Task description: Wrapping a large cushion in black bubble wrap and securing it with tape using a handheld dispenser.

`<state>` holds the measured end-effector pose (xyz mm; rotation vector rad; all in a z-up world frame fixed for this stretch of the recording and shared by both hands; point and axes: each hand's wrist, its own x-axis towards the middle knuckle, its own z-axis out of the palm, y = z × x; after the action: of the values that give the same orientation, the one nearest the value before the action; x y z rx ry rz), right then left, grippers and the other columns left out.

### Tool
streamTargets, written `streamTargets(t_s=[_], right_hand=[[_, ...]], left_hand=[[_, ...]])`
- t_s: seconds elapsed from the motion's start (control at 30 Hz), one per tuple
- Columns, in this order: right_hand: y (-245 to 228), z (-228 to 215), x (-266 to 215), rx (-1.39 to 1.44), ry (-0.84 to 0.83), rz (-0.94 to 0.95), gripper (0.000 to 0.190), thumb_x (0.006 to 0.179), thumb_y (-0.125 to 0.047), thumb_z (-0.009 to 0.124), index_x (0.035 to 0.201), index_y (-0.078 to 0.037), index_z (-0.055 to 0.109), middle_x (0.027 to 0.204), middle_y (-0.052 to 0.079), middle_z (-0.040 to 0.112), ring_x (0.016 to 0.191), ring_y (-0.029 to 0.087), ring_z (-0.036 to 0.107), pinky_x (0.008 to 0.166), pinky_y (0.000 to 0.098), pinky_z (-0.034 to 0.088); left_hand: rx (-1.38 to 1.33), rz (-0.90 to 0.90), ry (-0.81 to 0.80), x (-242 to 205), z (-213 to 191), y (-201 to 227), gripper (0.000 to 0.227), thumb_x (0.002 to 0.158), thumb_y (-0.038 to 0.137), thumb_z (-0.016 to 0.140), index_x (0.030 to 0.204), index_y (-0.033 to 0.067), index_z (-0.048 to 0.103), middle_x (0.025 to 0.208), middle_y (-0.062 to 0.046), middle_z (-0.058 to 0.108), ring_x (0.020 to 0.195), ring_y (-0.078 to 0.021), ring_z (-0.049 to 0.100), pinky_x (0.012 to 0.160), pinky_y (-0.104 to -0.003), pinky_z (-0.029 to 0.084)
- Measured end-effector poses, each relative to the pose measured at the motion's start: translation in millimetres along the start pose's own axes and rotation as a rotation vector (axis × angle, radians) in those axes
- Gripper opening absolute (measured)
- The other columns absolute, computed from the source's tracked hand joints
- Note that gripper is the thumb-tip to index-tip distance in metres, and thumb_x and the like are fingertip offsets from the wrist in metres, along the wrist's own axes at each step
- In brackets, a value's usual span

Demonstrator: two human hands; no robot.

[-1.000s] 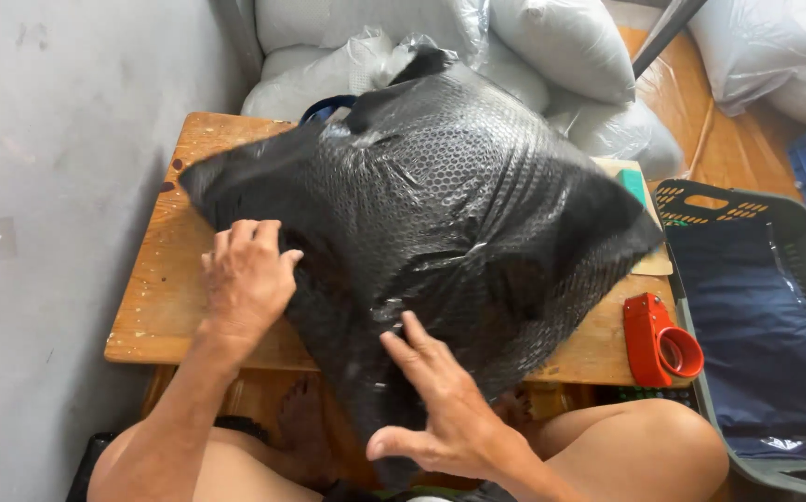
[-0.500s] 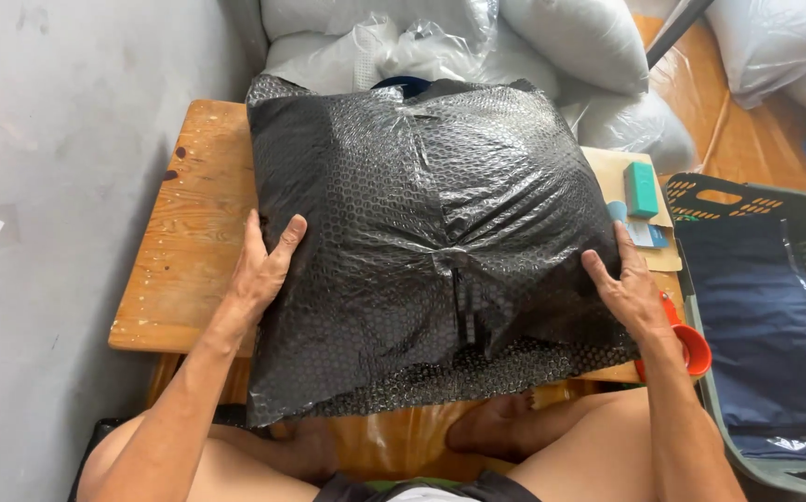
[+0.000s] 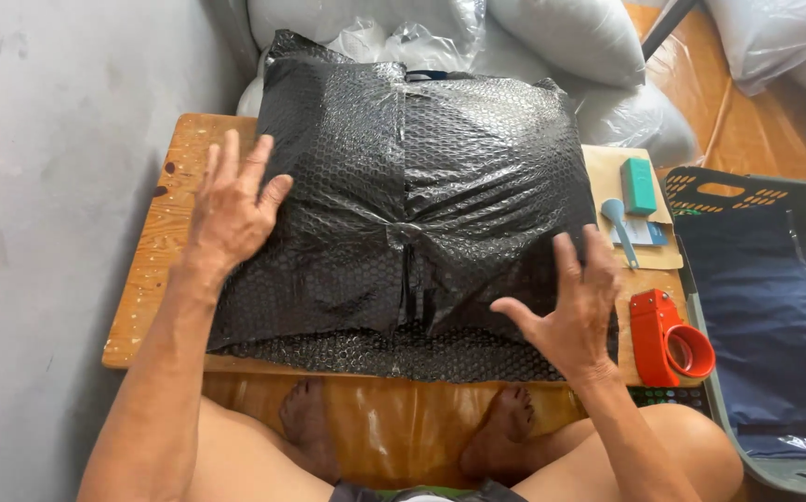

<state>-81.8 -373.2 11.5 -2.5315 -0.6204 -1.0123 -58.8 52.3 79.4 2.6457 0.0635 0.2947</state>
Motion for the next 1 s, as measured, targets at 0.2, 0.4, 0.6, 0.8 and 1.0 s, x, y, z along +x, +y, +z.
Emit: streamTargets(t_s=[0.2,0.4,0.6,0.8,1.0], right_hand=[[-50.5,75.9,-54.9,-0.013,0.072,-0.456,0.043,0.091,-0.030,0.071,0.133,-0.025,0.066,0.136,0.012,0.053,0.116,0.030,0.053,0.100,0.0479,0.042],[-43.2,80.9,-41.8,0.016,0.122,-0.409,0.031,0.087,-0.020,0.076,0.117,-0.017,0.074,0.113,0.007,0.059,0.090,0.024,0.060,0.081,0.0400,0.048],[-62.8,85.9,-48.1,-0.074,0.136,-0.444,0.028,0.090,-0.013,0.068,0.118,-0.019,0.066,0.117,0.009,0.047,0.096,0.025,0.048,0.079,0.0370,0.034],[-72.1,77.5,-39.0,0.054,0.183,-0.441,0.002,0.092,-0.016,0.067,0.092,-0.017,0.068,0.106,0.004,0.059,0.090,0.020,0.053,0.081,0.0364,0.034],[-77.4,85.8,-44.5,0.154,0.105,-0.494,0.015,0.098,-0.012,0.052,0.093,-0.010,0.067,0.099,0.008,0.058,0.082,0.024,0.060,0.070,0.0345,0.045]], left_hand=[[0.175,0.560,0.027,-8.1,87.9,58.3,0.047,0.111,0.043,0.041,0.154,0.0262,0.049,0.170,-0.004,0.026,0.156,-0.0351,0.008,0.115,-0.076,0.010],[0.161,0.629,0.200,-24.9,117.6,58.9,0.053,0.108,0.033,0.050,0.158,0.0158,0.044,0.166,-0.011,0.037,0.155,-0.0372,0.023,0.116,-0.075,0.007],[0.150,0.648,0.204,-35.1,118.6,54.5,0.054,0.109,0.038,0.047,0.160,0.0191,0.041,0.167,-0.006,0.035,0.156,-0.0347,0.021,0.118,-0.073,0.004],[0.147,0.653,0.201,-36.7,119.2,52.5,0.053,0.111,0.039,0.043,0.162,0.0230,0.038,0.168,-0.005,0.034,0.156,-0.0347,0.020,0.118,-0.073,0.003],[0.264,0.707,0.265,-45.9,121.9,54.9,0.070,0.105,0.063,0.035,0.164,0.0266,0.031,0.171,-0.010,0.023,0.157,-0.0406,0.013,0.116,-0.078,0.003]])
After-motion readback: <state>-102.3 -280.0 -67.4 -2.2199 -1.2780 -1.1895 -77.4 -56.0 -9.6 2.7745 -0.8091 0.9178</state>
